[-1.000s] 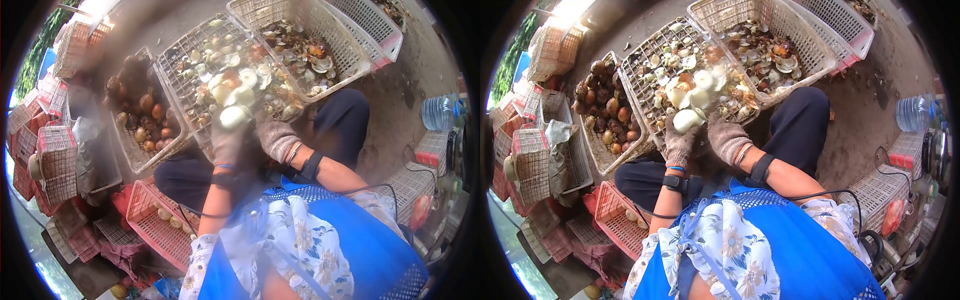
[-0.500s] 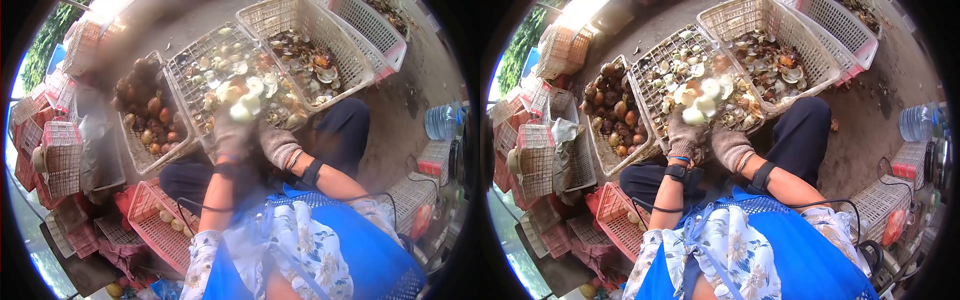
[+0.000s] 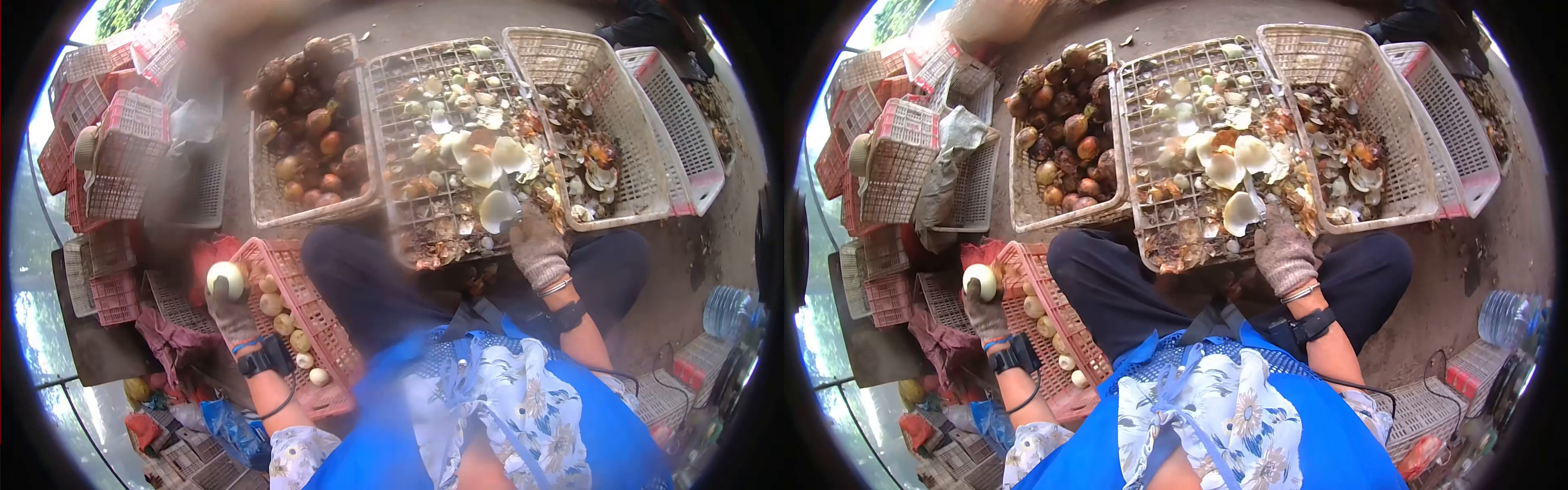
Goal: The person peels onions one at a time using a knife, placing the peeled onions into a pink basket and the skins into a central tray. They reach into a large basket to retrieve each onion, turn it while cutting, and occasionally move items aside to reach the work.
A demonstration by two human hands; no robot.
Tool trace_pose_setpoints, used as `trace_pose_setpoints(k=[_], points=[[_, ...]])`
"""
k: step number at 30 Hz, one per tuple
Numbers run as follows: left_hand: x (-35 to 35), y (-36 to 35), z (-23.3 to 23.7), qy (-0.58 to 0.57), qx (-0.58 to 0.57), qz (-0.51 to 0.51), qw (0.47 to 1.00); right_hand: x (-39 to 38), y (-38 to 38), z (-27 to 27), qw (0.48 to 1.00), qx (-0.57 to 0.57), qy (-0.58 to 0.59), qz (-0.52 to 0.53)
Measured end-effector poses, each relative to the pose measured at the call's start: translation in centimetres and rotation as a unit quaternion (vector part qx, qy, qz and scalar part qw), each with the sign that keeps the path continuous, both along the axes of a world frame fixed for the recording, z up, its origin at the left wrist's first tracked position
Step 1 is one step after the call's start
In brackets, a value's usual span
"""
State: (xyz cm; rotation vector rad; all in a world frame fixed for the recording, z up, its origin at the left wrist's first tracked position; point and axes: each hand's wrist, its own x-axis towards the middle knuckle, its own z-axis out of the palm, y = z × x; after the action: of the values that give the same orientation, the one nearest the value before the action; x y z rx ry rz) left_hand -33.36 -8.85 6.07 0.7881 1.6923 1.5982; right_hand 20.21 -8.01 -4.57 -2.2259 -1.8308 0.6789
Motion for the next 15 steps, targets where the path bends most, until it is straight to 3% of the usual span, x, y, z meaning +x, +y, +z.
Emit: trace_pose_setpoints(k=[1, 3, 5, 7, 8, 9, 10, 11, 13, 14, 15], points=[[-2.4, -2.3, -1.1, -0.032, -0.003, 0.011, 0.999, 0.0, -0.3, -0.5, 0.999, 0.044, -0.029, 0.003], [-9.5, -8.2, -5.6, -0.243, -0.022, 0.125, 0.962, -0.8, 0.5, 1.4, 0.999, 0.045, -0.012, -0.013], [-7.6, -11.2, -4.7, -0.265, -0.013, 0.124, 0.956, -0.4, 0.6, -0.5, 0.991, 0.120, 0.063, -0.013], [-10.5, -14.1, -8.0, -0.264, -0.003, 0.141, 0.954, -0.4, 1.1, -1.5, 0.987, 0.130, 0.096, -0.009], [-8.2, -13.0, -7.9, -0.108, 0.009, 0.083, 0.991, 0.1, 1.5, -2.6, 0.989, 0.129, 0.067, 0.001], [-8.7, -12.1, -8.0, -0.197, 0.023, 0.085, 0.976, 0.2, 1.3, -3.0, 0.991, 0.127, 0.034, 0.007], [-12.0, -13.0, -10.7, -0.415, 0.116, -0.027, 0.902, -0.1, 1.4, -2.5, 0.992, 0.124, 0.039, 0.000], [-15.8, -14.5, -13.6, -0.493, 0.057, -0.035, 0.867, -0.1, 1.4, -2.3, 0.992, 0.124, 0.036, 0.014], [-9.9, -12.6, -12.7, -0.368, 0.111, 0.190, 0.903, 0.0, 1.8, -2.3, 0.989, 0.107, 0.101, 0.017], [-10.1, -12.1, -12.9, -0.370, 0.112, 0.190, 0.903, -0.5, 1.5, -1.3, 0.992, 0.095, 0.080, -0.001], [-10.2, -11.8, -13.1, -0.284, 0.089, 0.216, 0.930, -0.5, 1.3, -1.3, 0.993, 0.093, 0.078, 0.000]])
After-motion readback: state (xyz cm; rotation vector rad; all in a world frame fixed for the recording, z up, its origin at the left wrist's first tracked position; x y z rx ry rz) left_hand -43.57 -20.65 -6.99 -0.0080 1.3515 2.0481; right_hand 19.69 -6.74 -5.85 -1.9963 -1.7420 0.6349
